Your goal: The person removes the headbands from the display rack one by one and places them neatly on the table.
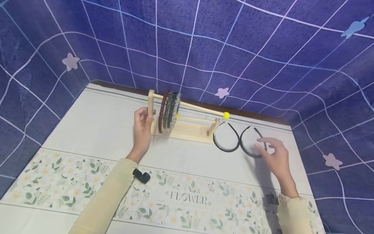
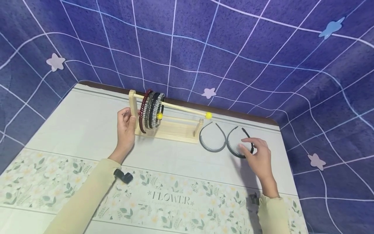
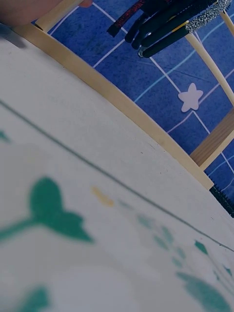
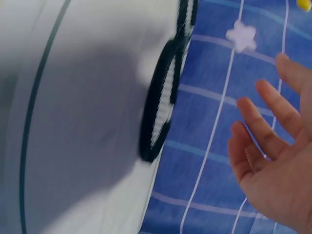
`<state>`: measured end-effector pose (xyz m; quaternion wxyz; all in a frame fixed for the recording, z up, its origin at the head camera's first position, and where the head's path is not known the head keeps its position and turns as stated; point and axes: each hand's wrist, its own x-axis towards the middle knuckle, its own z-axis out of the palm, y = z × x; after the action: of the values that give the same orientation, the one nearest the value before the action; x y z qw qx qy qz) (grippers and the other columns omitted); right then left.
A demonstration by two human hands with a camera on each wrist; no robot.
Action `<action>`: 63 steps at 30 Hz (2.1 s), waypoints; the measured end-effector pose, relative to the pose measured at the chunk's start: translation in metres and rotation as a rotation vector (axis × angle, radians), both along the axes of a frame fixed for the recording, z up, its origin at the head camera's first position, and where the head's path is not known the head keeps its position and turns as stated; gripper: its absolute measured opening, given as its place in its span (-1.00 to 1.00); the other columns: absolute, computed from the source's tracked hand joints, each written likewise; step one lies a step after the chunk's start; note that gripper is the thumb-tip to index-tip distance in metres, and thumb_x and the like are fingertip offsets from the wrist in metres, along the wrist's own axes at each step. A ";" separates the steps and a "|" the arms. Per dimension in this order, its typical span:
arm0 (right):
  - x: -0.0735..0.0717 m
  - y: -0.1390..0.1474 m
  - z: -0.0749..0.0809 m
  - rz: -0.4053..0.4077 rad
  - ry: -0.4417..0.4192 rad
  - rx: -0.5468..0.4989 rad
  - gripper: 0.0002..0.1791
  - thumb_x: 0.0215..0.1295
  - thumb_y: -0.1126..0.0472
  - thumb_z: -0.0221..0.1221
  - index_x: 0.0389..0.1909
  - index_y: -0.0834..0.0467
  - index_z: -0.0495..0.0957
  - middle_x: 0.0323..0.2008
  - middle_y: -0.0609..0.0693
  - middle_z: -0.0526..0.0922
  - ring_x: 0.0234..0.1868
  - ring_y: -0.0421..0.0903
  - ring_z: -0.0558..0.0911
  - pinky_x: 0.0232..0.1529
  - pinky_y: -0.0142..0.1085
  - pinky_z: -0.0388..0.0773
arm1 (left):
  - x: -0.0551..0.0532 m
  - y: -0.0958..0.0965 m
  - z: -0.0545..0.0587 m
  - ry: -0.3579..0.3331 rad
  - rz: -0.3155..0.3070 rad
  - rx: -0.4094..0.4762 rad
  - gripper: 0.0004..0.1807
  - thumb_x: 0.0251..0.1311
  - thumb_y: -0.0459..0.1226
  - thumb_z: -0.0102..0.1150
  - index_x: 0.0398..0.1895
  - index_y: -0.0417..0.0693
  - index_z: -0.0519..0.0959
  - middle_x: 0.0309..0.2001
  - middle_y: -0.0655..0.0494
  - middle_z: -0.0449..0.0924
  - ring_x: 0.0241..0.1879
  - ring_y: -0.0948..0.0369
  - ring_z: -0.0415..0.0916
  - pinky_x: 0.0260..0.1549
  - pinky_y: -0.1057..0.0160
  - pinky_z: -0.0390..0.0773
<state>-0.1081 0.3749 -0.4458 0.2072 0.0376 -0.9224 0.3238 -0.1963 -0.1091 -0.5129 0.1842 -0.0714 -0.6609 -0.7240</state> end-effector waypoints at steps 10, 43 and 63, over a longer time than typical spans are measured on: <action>0.008 -0.043 0.012 -0.031 0.107 -0.092 -0.83 0.38 0.34 0.51 -0.06 0.26 0.81 -0.02 0.18 0.83 -0.06 -0.49 0.55 -0.14 -0.49 0.48 | 0.000 0.001 -0.001 0.011 0.000 -0.003 -0.61 0.78 -0.21 -0.06 0.49 -0.12 0.26 0.42 -0.34 0.53 0.49 -0.08 0.48 0.60 0.04 0.38; 0.006 -0.148 0.034 0.226 0.003 -0.480 -0.83 0.40 0.45 0.45 -0.05 0.30 0.78 -0.23 -0.04 0.79 -0.32 -0.24 0.68 -0.36 -0.51 0.54 | -0.001 0.000 -0.001 -0.007 -0.014 -0.018 -0.62 0.79 -0.17 -0.11 0.50 -0.04 0.23 0.43 -0.27 0.50 0.53 -0.04 0.44 0.65 0.08 0.32; -0.018 -0.204 0.030 0.400 -0.146 -0.664 -0.76 0.42 0.46 0.41 0.04 0.44 0.72 -0.19 0.01 0.74 -0.40 -0.19 0.69 -0.39 -0.44 0.63 | 0.000 0.001 -0.001 -0.003 -0.005 -0.002 -0.62 0.79 -0.19 -0.10 0.50 -0.05 0.24 0.40 -0.23 0.54 0.48 0.03 0.48 0.63 0.06 0.34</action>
<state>-0.1265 0.1707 -0.4154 0.0748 0.1243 -0.7541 0.6405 -0.1960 -0.1082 -0.5137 0.1812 -0.0720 -0.6618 -0.7239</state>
